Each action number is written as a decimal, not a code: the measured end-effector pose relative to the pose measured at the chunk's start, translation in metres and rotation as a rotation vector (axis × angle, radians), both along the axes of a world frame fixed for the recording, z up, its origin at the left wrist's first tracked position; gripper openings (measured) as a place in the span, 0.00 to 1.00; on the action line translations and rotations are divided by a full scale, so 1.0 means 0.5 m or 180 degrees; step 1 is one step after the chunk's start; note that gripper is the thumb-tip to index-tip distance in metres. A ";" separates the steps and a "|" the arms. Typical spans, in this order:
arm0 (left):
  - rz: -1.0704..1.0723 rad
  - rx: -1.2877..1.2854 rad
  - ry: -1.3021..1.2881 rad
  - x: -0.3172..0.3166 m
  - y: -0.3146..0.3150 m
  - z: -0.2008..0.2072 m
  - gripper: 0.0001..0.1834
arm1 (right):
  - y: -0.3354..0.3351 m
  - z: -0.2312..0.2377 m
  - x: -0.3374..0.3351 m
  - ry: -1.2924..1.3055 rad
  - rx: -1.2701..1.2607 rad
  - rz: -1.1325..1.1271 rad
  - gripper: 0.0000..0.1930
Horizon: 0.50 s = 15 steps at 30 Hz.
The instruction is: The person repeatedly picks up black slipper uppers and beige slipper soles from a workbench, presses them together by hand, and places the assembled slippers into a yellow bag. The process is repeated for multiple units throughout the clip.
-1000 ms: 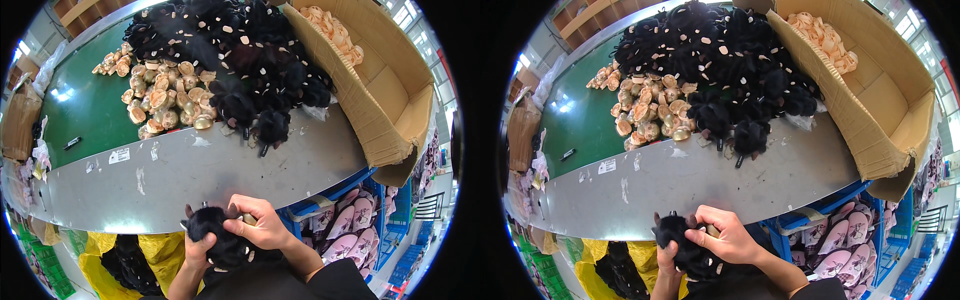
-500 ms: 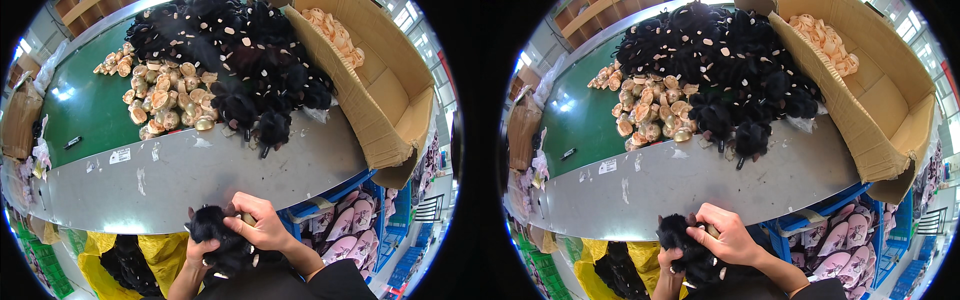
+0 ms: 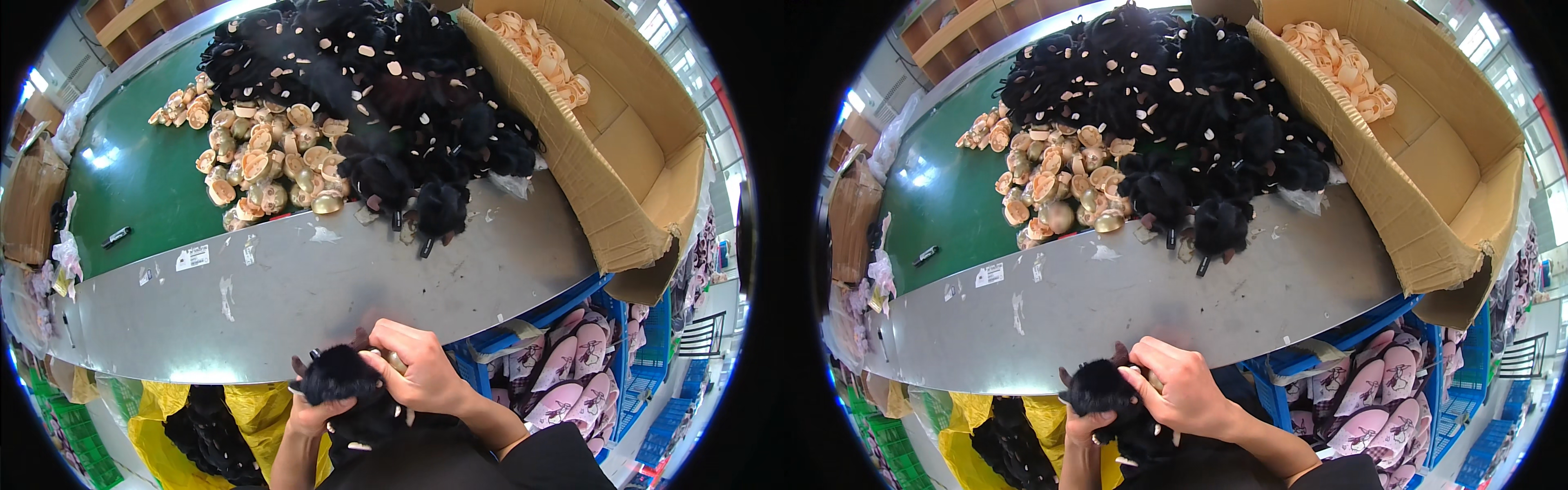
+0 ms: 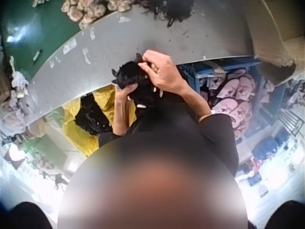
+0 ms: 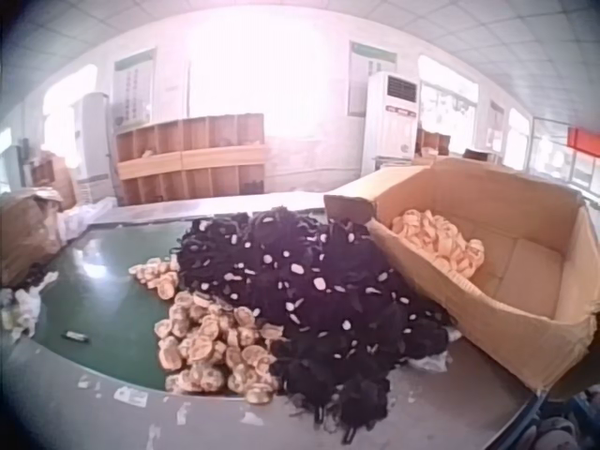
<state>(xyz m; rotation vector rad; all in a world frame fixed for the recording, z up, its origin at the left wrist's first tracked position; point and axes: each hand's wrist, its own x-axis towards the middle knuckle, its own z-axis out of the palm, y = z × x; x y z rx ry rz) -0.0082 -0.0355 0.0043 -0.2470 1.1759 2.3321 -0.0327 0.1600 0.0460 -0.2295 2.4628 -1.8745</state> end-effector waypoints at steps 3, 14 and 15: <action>-0.0456 -0.0075 0.0204 -0.011 -0.010 0.002 0.41 | -0.001 -0.001 0.003 -0.0058 0.0138 -0.0026 0.08; 0.0788 -0.1086 0.0634 -0.026 0.075 0.055 0.17 | 0.033 -0.001 0.024 -0.0914 -0.1499 -0.0431 0.11; 0.0922 -0.1066 0.0555 -0.026 0.073 0.048 0.16 | 0.025 -0.004 0.026 -0.0801 -0.1521 -0.0535 0.17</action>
